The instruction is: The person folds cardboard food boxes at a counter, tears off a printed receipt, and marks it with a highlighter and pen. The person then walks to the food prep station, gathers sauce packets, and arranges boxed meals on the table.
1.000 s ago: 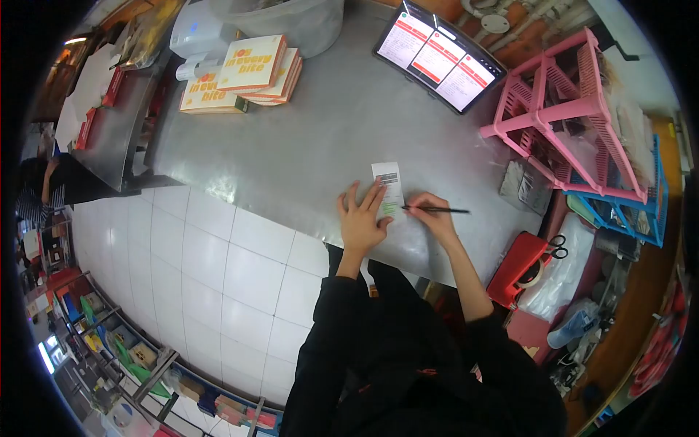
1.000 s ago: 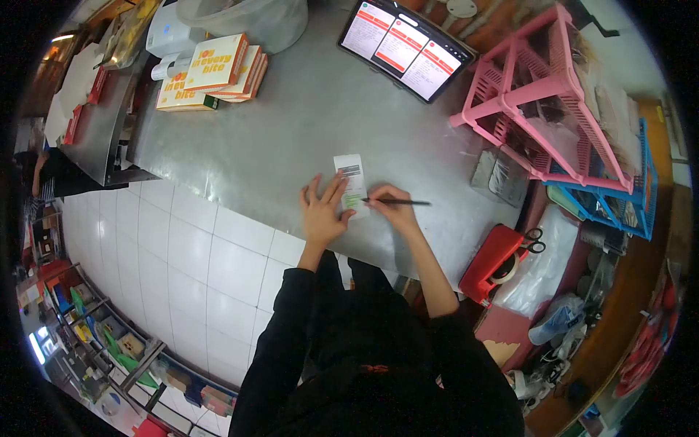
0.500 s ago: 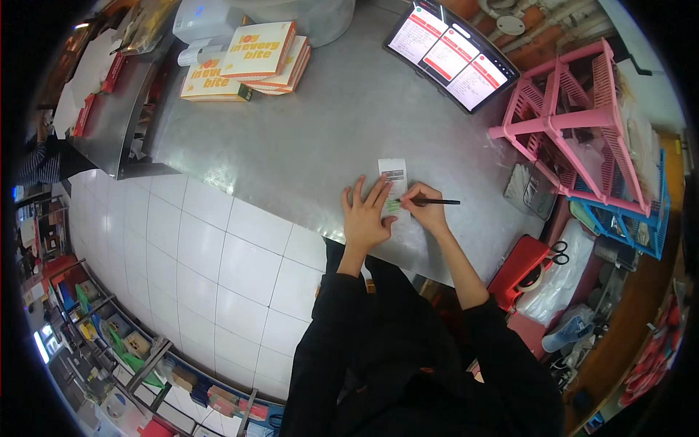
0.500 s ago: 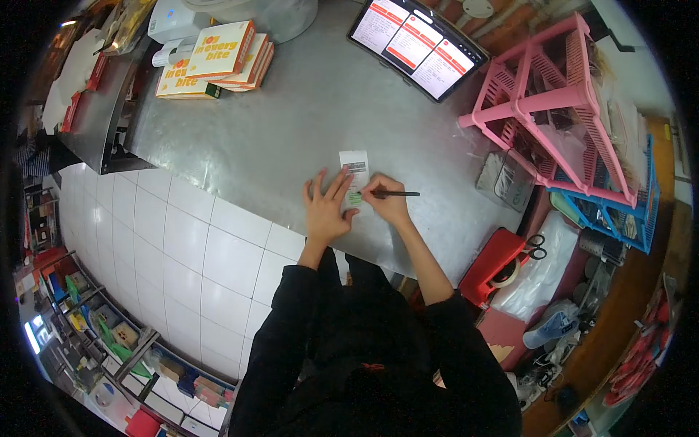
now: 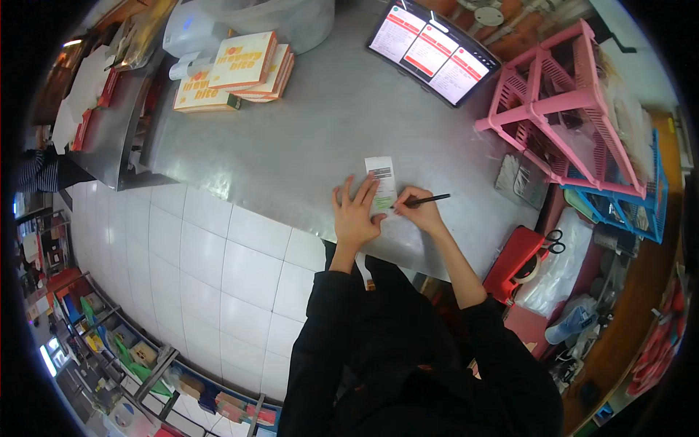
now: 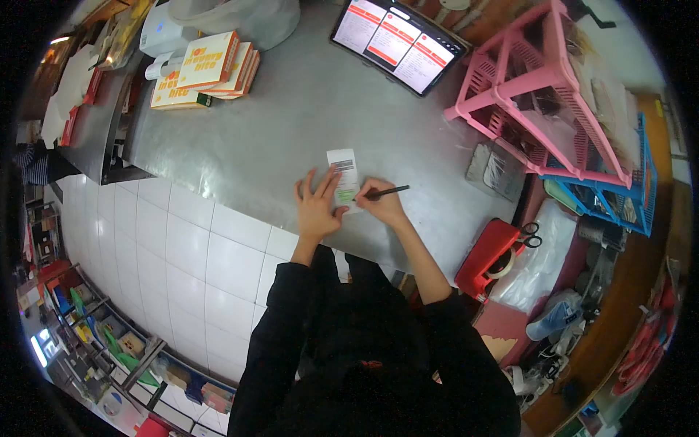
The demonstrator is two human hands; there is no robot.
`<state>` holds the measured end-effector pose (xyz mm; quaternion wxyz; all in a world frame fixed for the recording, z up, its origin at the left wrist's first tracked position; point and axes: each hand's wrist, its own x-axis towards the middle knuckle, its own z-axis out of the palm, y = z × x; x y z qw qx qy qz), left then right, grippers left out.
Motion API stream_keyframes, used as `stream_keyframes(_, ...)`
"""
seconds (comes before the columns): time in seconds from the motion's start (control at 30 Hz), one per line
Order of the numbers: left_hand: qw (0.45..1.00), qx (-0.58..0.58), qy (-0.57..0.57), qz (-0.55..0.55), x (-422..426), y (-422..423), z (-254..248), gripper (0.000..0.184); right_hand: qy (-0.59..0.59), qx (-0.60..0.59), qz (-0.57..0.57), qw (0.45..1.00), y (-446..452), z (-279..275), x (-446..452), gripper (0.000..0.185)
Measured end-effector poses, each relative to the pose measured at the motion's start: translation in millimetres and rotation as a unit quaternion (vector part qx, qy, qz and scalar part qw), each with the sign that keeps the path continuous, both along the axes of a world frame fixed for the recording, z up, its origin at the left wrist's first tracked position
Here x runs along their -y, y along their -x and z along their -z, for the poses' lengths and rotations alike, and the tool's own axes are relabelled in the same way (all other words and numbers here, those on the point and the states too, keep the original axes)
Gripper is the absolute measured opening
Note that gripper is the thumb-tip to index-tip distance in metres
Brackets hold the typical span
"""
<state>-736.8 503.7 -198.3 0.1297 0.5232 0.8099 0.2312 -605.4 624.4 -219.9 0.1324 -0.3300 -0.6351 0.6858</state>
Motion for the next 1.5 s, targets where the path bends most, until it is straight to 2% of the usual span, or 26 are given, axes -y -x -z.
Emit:
stream_keyframes(0.13,1.000,-0.021,0.000,0.007,1,-2,1,0.070,0.026,0.065,-0.001,0.998,-18,-32,-6,0.011)
stream_keyframes(0.2,0.999,-0.029,-0.010,0.015,1,-2,3,0.070,-0.016,-0.013,0.133,0.991,-48,-66,-18,0.011)
stream_keyframes(0.27,0.999,-0.034,0.011,0.014,1,-3,7,0.070,-0.108,-0.045,0.250,0.961,-92,-109,-30,0.011)
stream_keyframes(0.3,0.999,-0.036,-0.001,0.028,0,-3,8,0.070,-0.170,-0.025,0.311,0.935,-123,-123,-36,0.009)
stream_keyframes(0.33,0.999,-0.040,0.002,0.024,1,-4,9,0.070,-0.177,-0.076,0.384,0.903,-152,-138,-40,0.009)
stream_keyframes(0.37,0.999,-0.044,0.008,0.019,1,-5,10,0.070,-0.204,-0.062,0.465,0.859,-183,-149,-44,0.008)
stream_keyframes(0.4,0.998,-0.045,-0.002,0.031,1,-7,9,0.070,-0.186,-0.056,0.510,0.838,-200,-178,-37,0.007)
stream_keyframes(0.43,0.999,-0.046,0.012,0.024,0,-8,7,0.071,-0.193,-0.059,0.520,0.830,-225,-178,-40,0.007)
stream_keyframes(0.5,0.998,-0.051,0.021,0.023,-5,-16,6,0.071,-0.290,0.021,0.536,0.793,-272,-160,-45,0.008)
stream_keyframes(0.53,0.997,-0.049,0.047,0.026,-9,-20,6,0.071,-0.291,0.017,0.542,0.788,-282,-150,-44,0.008)
stream_keyframes(0.6,0.996,-0.054,0.071,0.029,-19,-27,9,0.072,-0.284,0.130,0.511,0.801,-294,-129,-45,0.010)
stream_keyframes(0.63,0.993,-0.060,0.078,0.062,-26,-34,11,0.071,-0.283,0.125,0.514,0.800,-295,-120,-46,0.010)
stream_keyframes(0.7,0.989,-0.073,0.086,0.092,-39,-49,15,0.071,-0.372,0.188,0.447,0.791,-293,-104,-49,0.013)
stream_keyframes(0.83,0.965,-0.102,0.107,0.216,-82,-94,13,0.070,-0.323,0.241,0.432,0.807,-294,-107,-46,0.016)
stream_keyframes(0.97,0.953,-0.101,0.133,0.251,-129,-142,8,0.069,-0.320,0.235,0.432,0.810,-287,-108,-35,0.020)
stream_keyframes(1.03,0.958,-0.081,0.108,0.252,-146,-157,10,0.068,-0.312,0.194,0.453,0.812,-284,-115,-26,0.025)
stream_keyframes(1.1,0.959,-0.099,0.097,0.246,-156,-170,12,0.068,-0.296,0.203,0.462,0.811,-290,-112,-17,0.028)
stream_keyframes(1.27,0.965,-0.090,0.087,0.232,-168,-179,2,0.066,-0.250,0.219,0.461,0.823,-305,-108,10,0.033)
stream_keyframes(1.33,0.966,-0.081,0.049,0.241,-170,-174,1,0.063,-0.254,0.172,0.457,0.835,-302,-112,16,0.034)
stream_keyframes(1.4,0.971,0.024,0.063,0.230,-185,-168,12,0.066,-0.231,0.148,0.467,0.841,-298,-107,19,0.034)
stream_keyframes(1.43,0.966,0.077,-0.001,0.249,-184,-164,18,0.069,-0.197,0.158,0.451,0.856,-297,-108,17,0.034)
stream_keyframes(1.5,0.967,0.083,0.011,0.241,-175,-159,6,0.077,-0.248,0.131,0.444,0.851,-281,-112,18,0.035)
